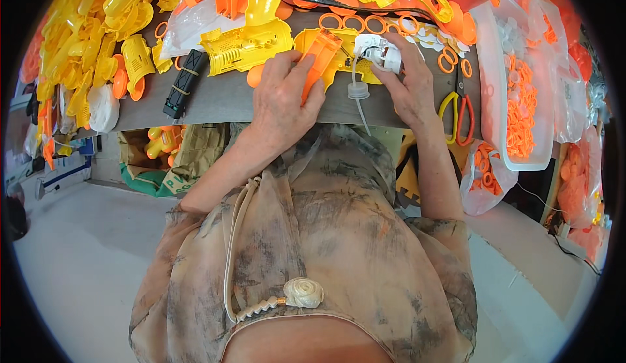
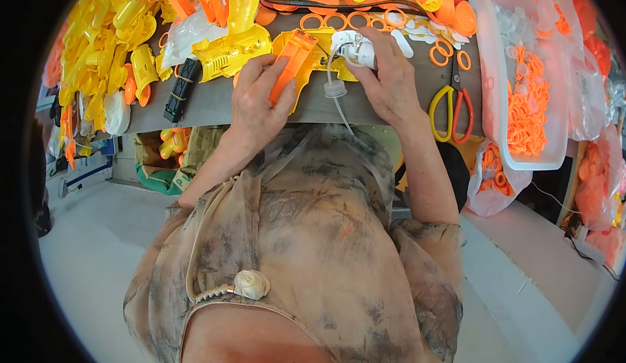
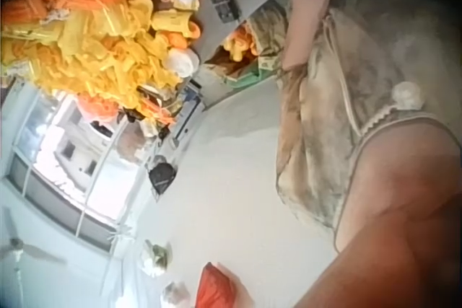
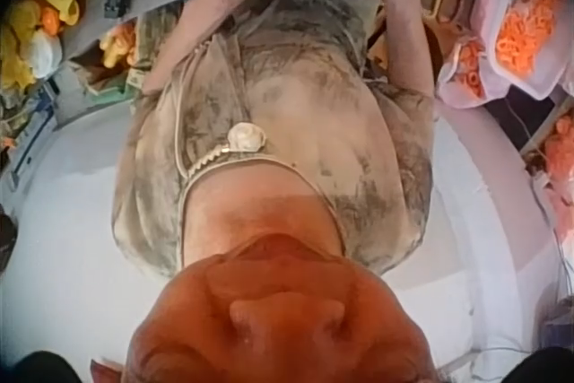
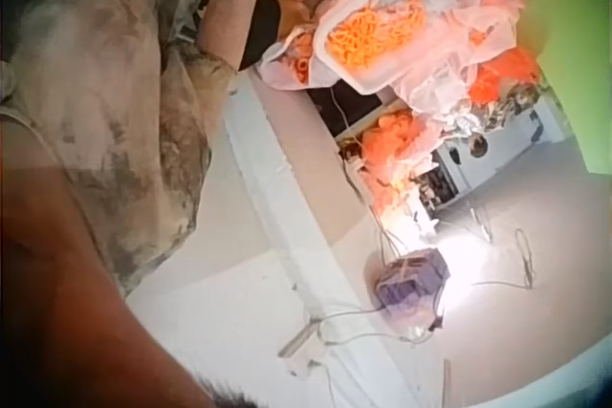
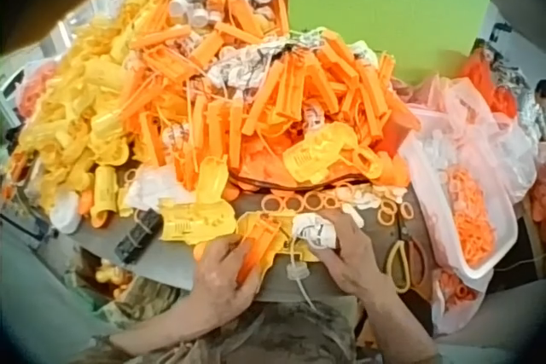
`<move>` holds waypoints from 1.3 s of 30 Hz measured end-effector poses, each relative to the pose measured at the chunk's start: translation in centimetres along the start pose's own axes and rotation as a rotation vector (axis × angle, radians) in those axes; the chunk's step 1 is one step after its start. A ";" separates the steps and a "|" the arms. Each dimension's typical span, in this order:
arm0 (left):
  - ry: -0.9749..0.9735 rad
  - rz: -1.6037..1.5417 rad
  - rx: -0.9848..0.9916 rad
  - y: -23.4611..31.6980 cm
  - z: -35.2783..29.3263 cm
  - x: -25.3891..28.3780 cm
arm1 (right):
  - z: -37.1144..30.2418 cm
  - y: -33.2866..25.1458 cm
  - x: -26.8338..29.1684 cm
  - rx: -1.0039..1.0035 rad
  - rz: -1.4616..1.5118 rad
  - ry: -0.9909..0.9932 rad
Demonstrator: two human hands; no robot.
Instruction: Assembling and inspecting various plastic toy gun components at a factory production table.
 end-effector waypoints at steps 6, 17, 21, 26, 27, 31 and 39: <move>-0.046 0.014 0.042 0.0 0.4 -0.1 | -0.9 -0.9 -0.8 0.030 -0.093 0.094; -0.091 0.102 -0.020 0.3 0.3 -0.6 | -1.7 -0.4 -1.3 0.049 -0.069 0.122; -0.116 0.091 -0.021 0.1 0.1 -0.8 | -1.7 -0.2 -1.4 0.065 -0.065 0.130; -0.200 0.096 -0.038 0.1 0.2 -0.7 | -1.4 -0.2 -1.1 0.066 0.002 0.129; -0.195 0.096 -0.038 0.0 0.2 -0.7 | -1.3 -0.1 -1.0 0.049 0.065 0.123; -0.233 0.081 -0.007 0.0 0.3 -0.3 | -1.0 0.7 -1.0 -0.057 0.192 0.078; -0.140 -0.081 -0.246 1.6 0.4 -0.5 | -0.8 1.1 -1.2 -0.120 0.298 0.038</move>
Point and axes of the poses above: each hand's wrist, its own z-axis towards the middle knuckle, its own x-axis out of the back of the hand, y = z × x, the point moved 4 cm from there along z, towards the middle knuckle, and after that the axes turned 5 degrees about -z, right-handed, at the moved point
